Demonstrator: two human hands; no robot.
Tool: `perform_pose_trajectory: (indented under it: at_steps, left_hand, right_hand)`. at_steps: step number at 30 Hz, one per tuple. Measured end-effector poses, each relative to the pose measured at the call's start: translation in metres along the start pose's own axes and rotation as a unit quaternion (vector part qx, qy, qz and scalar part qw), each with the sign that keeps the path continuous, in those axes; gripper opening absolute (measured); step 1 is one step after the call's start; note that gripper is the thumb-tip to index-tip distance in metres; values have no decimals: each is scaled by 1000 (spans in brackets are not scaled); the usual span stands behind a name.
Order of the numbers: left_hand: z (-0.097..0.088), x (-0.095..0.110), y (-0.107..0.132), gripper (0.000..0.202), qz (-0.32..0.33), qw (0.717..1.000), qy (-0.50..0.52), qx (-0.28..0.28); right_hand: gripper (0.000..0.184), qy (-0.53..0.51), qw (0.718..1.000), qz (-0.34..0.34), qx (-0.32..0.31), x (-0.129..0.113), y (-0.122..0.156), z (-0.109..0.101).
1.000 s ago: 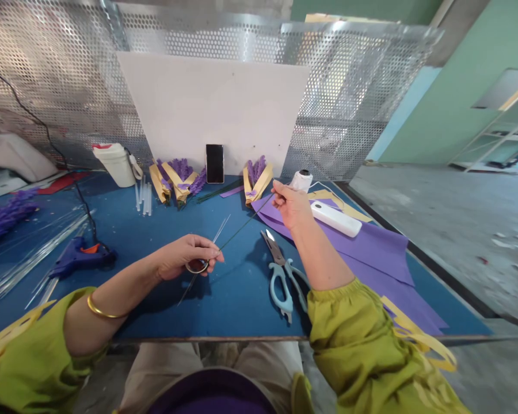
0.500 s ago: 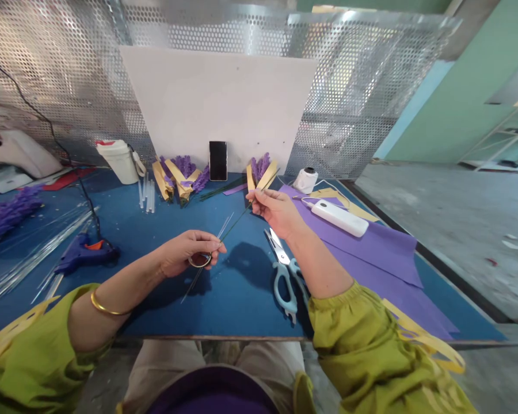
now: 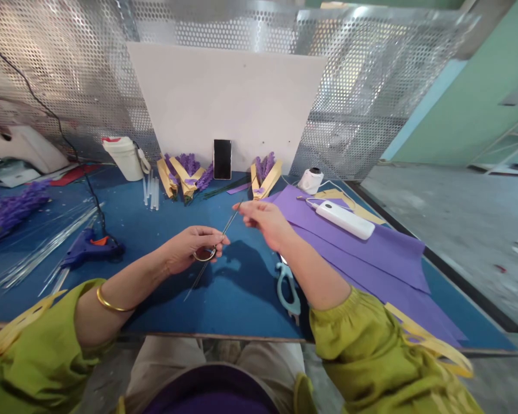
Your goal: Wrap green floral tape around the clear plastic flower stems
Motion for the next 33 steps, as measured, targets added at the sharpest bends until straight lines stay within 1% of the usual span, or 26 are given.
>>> perform_pose_trajectory:
  at_steps: [2,3,5,8,12,15,18,21,24,29,33]
  left_hand:
    - [-2,0,-1,33,9,1000,9,20]
    - [-2,0,-1,34,10,1000,10,20]
    - [-1,-1,-2,36,10,1000,10,13]
    - [0,-3,-2,36,8,1000,12,5]
    - [2,-2,-2,34,-1,999,40,1]
    - [3,0,0,27,-14,997,80,1]
    - [6,2,2,25,-27,995,91,-36]
    - [9,1,3,27,-41,993,71,-88]
    - [10,1,4,27,-49,991,50,-115]
    - [10,6,6,19,-29,993,11,-113]
    - [9,5,6,16,-37,995,-14,-96]
  right_hand:
    - [23,27,998,22,-58,9,7,16]
    - [22,31,997,26,-71,12,10,23]
    - [23,33,996,35,-79,17,14,31]
    - [25,48,994,39,-86,19,16,37]
    - [26,73,995,13,-68,13,15,35]
    - [26,67,997,9,-48,12,12,29]
    - [25,44,998,10,-42,11,10,24]
    - [25,23,999,15,-44,10,10,21]
    - [25,19,999,15,-46,7,10,21]
    - [26,27,998,13,-47,6,9,21]
    - [25,28,998,6,-56,5,9,20]
Point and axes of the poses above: each hand's wrist, its own y-axis away from the middle knuckle, its own z-axis out of the palm, x = y × z, the point moved 5 cm from there along -y, towards the middle knuckle, and after that the axes turned 3 degrees about -x, right-handed, at the moved point
